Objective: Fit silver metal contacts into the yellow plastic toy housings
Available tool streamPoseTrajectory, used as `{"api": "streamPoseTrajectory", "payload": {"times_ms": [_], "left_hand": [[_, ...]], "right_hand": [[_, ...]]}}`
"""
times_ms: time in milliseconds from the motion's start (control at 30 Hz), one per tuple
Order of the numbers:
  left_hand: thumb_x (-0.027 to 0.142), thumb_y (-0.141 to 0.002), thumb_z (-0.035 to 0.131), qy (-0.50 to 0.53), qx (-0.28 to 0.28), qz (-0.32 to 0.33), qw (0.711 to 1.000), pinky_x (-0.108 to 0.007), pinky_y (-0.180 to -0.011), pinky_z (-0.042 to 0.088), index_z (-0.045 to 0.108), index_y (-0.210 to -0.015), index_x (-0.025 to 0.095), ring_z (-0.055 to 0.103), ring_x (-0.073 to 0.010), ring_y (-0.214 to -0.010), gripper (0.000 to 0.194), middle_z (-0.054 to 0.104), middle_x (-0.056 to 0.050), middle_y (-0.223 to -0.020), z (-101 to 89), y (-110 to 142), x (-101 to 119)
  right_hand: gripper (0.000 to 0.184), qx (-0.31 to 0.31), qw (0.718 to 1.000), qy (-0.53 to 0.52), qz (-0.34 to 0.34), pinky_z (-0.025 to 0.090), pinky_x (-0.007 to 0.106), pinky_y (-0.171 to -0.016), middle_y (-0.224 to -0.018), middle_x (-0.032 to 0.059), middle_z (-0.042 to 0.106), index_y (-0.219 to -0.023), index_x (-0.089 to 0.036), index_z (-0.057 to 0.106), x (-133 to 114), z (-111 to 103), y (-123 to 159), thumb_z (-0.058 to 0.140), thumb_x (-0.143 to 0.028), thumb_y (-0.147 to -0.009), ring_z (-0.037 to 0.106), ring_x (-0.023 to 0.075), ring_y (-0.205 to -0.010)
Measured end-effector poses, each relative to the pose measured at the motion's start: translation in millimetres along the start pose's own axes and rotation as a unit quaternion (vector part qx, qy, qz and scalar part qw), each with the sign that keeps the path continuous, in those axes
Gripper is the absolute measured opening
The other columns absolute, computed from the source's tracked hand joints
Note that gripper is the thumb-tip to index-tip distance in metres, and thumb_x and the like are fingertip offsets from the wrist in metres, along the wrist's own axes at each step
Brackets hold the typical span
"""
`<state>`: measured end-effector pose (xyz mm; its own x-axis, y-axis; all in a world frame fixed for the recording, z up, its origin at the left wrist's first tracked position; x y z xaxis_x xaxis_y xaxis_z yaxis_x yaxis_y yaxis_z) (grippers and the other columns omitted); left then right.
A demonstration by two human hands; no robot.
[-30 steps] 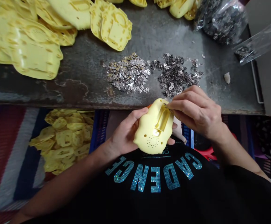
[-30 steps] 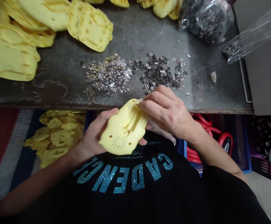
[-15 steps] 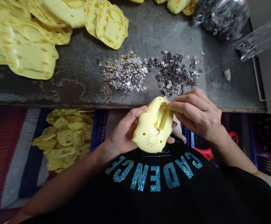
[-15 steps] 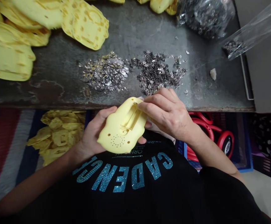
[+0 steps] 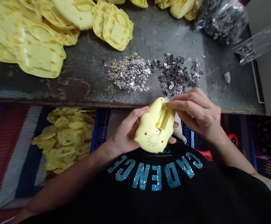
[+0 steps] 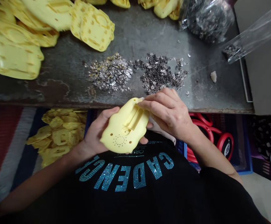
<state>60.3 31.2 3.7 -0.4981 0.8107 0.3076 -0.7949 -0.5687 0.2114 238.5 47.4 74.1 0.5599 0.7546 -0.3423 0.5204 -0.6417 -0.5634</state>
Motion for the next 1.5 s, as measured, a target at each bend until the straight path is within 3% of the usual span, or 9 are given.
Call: {"api": "streamPoseTrajectory", "payload": {"times_ms": [267,567,733,867,967,1100,1233,1400,1500], "left_hand": [[0.042,-0.101,0.067,-0.001,-0.019,-0.019,1.000,-0.046,-0.080,0.073,0.070,-0.141,0.017,0.088,-0.0398,-0.099,0.048,0.086,-0.018,-0.124,-2.3,2.5,0.8],[0.046,-0.099,0.072,-0.019,-0.017,-0.028,0.999,-0.042,-0.077,0.071,0.067,-0.145,0.018,0.088,-0.0394,-0.101,0.054,0.086,-0.018,-0.127,-1.5,5.5,-0.7],[0.050,-0.099,0.076,-0.084,0.063,0.076,0.991,-0.041,-0.084,0.070,0.066,-0.152,0.017,0.085,-0.0342,-0.104,0.063,0.086,-0.015,-0.121,0.4,5.7,-2.7],[0.039,-0.096,0.084,-0.188,0.143,0.159,0.958,-0.034,-0.083,0.069,0.070,-0.146,0.026,0.083,-0.0261,-0.100,0.054,0.085,-0.007,-0.128,-3.5,13.2,-0.8],[0.041,-0.099,0.084,-0.286,0.146,0.201,0.926,-0.027,-0.077,0.065,0.069,-0.150,0.030,0.082,-0.0206,-0.092,0.054,0.086,-0.005,-0.122,-4.5,22.2,1.8],[0.039,-0.102,0.084,-0.399,0.160,0.215,0.877,-0.025,-0.078,0.062,0.071,-0.152,0.029,0.079,-0.0192,-0.096,0.053,0.084,-0.007,-0.129,-5.2,36.4,2.7],[0.041,-0.105,0.080,-0.480,0.178,0.230,0.828,-0.025,-0.077,0.060,0.076,-0.145,0.024,0.076,-0.0173,-0.085,0.043,0.084,-0.006,-0.114,-3.5,43.6,3.2],[0.042,-0.107,0.078,-0.497,0.162,0.230,0.821,-0.024,-0.077,0.060,0.077,-0.143,0.025,0.078,-0.0176,-0.090,0.039,0.085,-0.004,-0.113,-4.2,41.2,2.4],[0.051,-0.107,0.076,-0.486,0.162,0.214,0.832,-0.026,-0.070,0.060,0.081,-0.135,0.022,0.078,-0.0194,-0.078,0.041,0.086,-0.005,-0.100,-7.8,46.2,7.9]], "right_hand": [[0.033,0.022,1.000,0.012,-0.002,0.060,0.046,-0.085,-0.120,0.0059,0.084,-0.142,-0.033,0.072,-2.5,4.5,6.9,0.068,-0.033,-0.110,0.074,0.0258,-0.099],[0.025,0.042,0.997,-0.040,0.049,0.061,0.042,-0.089,-0.118,0.0050,0.085,-0.127,-0.030,0.079,0.9,0.6,5.0,0.069,-0.017,-0.108,0.077,0.0216,-0.100],[0.026,-0.057,0.977,-0.160,0.128,0.063,0.033,-0.083,-0.119,0.0055,0.082,-0.125,-0.024,0.079,16.5,-1.4,-9.4,0.077,-0.041,-0.106,0.076,0.0189,-0.101],[0.019,-0.137,0.968,-0.165,0.128,0.061,0.029,-0.076,-0.111,0.0060,0.079,-0.119,-0.019,0.075,16.5,1.8,-20.4,0.075,-0.031,-0.104,0.072,0.0153,-0.090],[0.014,-0.100,0.981,-0.139,0.091,0.061,0.029,-0.077,-0.107,0.0048,0.077,-0.115,-0.019,0.073,11.9,5.9,-20.1,0.074,-0.025,-0.102,0.071,0.0157,-0.090],[0.018,0.010,0.990,-0.134,0.043,0.062,0.032,-0.079,-0.106,0.0022,0.078,-0.119,-0.024,0.071,7.8,15.2,-6.5,0.076,-0.031,-0.103,0.072,0.0170,-0.090],[0.022,0.080,0.990,-0.114,0.036,0.063,0.034,-0.080,-0.107,0.0016,0.079,-0.124,-0.027,0.070,5.7,20.7,4.9,0.075,-0.031,-0.103,0.074,0.0182,-0.092],[0.020,0.071,0.990,-0.113,0.039,0.064,0.034,-0.080,-0.107,0.0012,0.080,-0.124,-0.028,0.071,4.6,20.0,9.2,0.073,-0.030,-0.104,0.076,0.0181,-0.095],[0.019,0.050,0.976,-0.189,0.099,0.063,0.032,-0.079,-0.104,0.0011,0.080,-0.118,-0.027,0.074,9.8,25.4,11.6,0.079,-0.035,-0.101,0.074,0.0170,-0.090]]}}
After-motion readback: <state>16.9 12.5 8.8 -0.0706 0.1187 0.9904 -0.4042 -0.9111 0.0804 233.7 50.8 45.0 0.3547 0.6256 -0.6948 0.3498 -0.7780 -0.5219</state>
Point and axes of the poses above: each hand's wrist, its own y-axis away from the middle knuckle, its own z-axis out of the palm, x = y × z, the point moved 5 cm from there along -y, towards the middle knuckle
